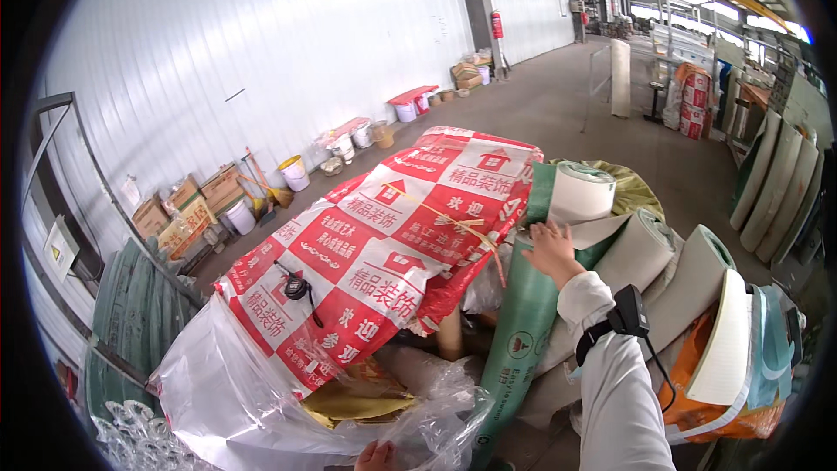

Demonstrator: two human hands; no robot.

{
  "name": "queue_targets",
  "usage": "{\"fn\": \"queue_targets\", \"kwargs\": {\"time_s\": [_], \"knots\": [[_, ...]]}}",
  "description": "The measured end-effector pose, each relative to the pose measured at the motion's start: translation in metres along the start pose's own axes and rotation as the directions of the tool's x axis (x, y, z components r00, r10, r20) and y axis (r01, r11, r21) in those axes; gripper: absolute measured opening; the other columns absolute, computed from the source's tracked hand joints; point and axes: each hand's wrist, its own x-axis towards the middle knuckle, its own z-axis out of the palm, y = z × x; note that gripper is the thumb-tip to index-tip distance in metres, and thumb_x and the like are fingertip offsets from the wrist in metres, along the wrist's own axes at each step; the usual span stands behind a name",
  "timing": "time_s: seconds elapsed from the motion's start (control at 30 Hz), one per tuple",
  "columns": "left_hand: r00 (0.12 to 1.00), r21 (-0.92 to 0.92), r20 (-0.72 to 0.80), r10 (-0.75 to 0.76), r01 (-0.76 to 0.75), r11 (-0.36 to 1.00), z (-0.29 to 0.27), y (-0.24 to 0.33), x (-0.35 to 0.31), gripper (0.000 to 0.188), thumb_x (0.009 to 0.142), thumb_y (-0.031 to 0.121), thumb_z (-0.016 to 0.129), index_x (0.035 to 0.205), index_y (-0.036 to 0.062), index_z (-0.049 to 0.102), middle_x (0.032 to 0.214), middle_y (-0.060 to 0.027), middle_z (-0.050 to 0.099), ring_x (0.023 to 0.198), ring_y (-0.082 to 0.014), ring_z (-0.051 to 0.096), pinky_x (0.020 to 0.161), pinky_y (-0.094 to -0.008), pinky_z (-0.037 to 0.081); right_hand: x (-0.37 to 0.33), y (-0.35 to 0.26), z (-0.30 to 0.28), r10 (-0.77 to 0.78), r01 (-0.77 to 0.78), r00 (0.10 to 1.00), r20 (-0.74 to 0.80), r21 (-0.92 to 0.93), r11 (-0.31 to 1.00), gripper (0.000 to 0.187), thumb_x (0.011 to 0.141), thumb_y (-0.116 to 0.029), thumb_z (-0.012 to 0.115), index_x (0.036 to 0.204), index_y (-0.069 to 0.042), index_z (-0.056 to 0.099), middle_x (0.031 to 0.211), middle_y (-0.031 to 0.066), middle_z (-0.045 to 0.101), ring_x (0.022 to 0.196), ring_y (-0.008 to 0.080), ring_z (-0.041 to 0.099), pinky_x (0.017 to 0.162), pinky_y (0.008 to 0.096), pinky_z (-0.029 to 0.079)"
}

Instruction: Manually wrapping and sealing large foam rolls in plastic bags and stacking them.

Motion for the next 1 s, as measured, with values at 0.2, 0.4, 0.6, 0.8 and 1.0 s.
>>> {"fn": "queue_targets", "kwargs": {"time_s": [0.2, 0.4, 0.6, 0.8, 1.0], "knots": [[0.993, -0.042, -0.101, 0.058, -0.062, 0.997, -0.041, 0.017, -0.018, 0.013, 0.085, 0.019, 0.053, 0.088, 0.0069, 0.053, 0.073, -0.0005, 0.051, 0.065, -0.0158, 0.049, 0.057, -0.0321, 0.041, -0.014, -0.046, -0.016, 0.147, -0.143, 0.967, 0.208, -0.033, 0.989, 0.063, 0.071, -0.053, 0.056, 0.111, -0.005, 0.050, 0.111, 0.0112, 0.054, 0.109, 0.0267, 0.049, 0.100, 0.0543, 0.021], [0.991, -0.090, 0.063, 0.118, -0.112, 0.990, -0.069, 0.039, -0.008, 0.015, 0.084, 0.020, 0.053, 0.092, 0.0067, 0.053, 0.076, -0.0013, 0.053, 0.067, -0.0178, 0.050, 0.060, -0.0344, 0.042, -0.114, -0.091, -0.101, 0.051, -0.051, 0.999, 0.010, -0.048, 0.998, 0.044, 0.071, -0.053, 0.058, 0.070, -0.008, 0.057, 0.066, 0.0090, 0.059, 0.070, 0.0275, 0.058, 0.069, 0.0372, 0.044], [0.948, -0.248, 0.264, 0.178, -0.112, 0.962, -0.088, 0.065, -0.008, 0.013, 0.086, 0.018, 0.048, 0.089, 0.0058, 0.050, 0.072, 0.0001, 0.047, 0.062, -0.0141, 0.045, 0.057, -0.0309, 0.040, -0.302, -0.259, -0.203, -0.062, 0.060, 0.950, -0.306, -0.015, 0.998, 0.037, 0.068, -0.045, 0.065, 0.067, -0.009, 0.054, 0.058, 0.0057, 0.052, 0.059, 0.0245, 0.056, 0.058, 0.0368, 0.043], [0.644, -0.172, 0.386, 0.661, -0.653, 0.737, -0.023, 0.067, -0.043, 0.018, 0.090, 0.024, 0.039, 0.079, 0.0102, 0.043, 0.060, 0.0045, 0.029, 0.055, -0.0070, 0.032, 0.049, -0.0215, 0.028, -0.494, -0.409, -0.277, -0.015, 0.035, 0.955, -0.295, 0.063, 0.997, 0.032, 0.069, -0.037, 0.068, 0.075, -0.008, 0.057, 0.068, 0.0061, 0.057, 0.065, 0.0231, 0.058, 0.066, 0.0339, 0.046], [0.446, -0.035, 0.891, 0.082, -0.114, 0.993, -0.021, 0.058, -0.173, 0.021, 0.092, 0.023, 0.037, 0.082, 0.0075, 0.047, 0.063, 0.0009, 0.043, 0.054, -0.0079, 0.038, 0.051, -0.0232, 0.034, -0.575, -0.485, -0.347, -0.228, 0.232, 0.831, -0.508, -0.057, 0.971, 0.042, 0.081, -0.041, 0.055, 0.072, 0.000, 0.055, 0.058, 0.0071, 0.052, 0.048, 0.0189, 0.049, 0.050, 0.0310, 0.044]]}}
